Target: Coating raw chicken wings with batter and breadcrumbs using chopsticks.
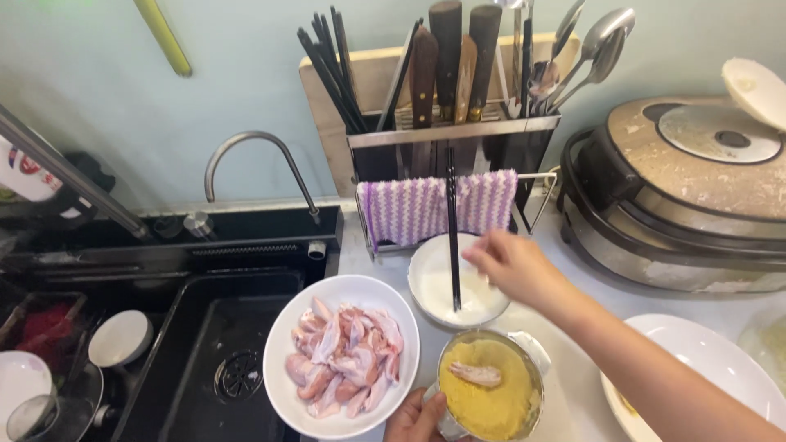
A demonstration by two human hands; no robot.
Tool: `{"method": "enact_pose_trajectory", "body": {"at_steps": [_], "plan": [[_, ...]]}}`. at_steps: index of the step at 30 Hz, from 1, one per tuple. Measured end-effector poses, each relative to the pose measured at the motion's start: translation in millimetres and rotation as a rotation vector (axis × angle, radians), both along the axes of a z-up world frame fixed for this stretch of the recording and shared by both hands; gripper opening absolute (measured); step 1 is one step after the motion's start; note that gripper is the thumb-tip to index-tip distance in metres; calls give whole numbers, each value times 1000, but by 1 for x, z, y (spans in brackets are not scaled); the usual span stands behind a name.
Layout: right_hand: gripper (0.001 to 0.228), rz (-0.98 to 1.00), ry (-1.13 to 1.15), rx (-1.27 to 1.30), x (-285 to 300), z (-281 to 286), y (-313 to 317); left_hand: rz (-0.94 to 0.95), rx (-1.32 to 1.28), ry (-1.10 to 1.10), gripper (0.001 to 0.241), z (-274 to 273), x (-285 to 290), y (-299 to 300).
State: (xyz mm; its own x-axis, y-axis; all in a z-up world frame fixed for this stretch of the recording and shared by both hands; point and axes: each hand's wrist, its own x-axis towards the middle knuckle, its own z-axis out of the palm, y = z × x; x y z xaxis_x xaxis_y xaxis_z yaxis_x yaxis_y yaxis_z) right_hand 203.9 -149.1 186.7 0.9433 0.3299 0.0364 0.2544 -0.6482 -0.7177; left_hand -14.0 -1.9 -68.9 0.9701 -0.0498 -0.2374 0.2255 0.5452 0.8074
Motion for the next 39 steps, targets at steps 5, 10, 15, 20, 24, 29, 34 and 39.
{"method": "enact_pose_trajectory", "body": {"at_steps": [5,10,15,20,24,29,34,39], "plan": [[52,315,649,-110,-105,-39,-24,-123,84,74,37,55,11,20],[44,339,463,-140,-139,-15,-28,-96,101,57,36,66,5,19],[38,451,454,-239,-149,-36,-34,-71,104,45,35,69,5,17],[32,319,-112,-261,-149,-56,-29,-64,114,31,35,75,2,18],[52,258,-329,-279,-134,-88,-22,-64,125,25,35,79,3,17],[55,294,-131,-437,-128,-90,-13,-50,102,7,34,72,2,18],[55,283,-17,-315,-124,-63,-17,-54,97,14,33,75,1,18],[68,319,-126,-354,-125,-81,-22,-64,94,30,34,78,2,17]]}}
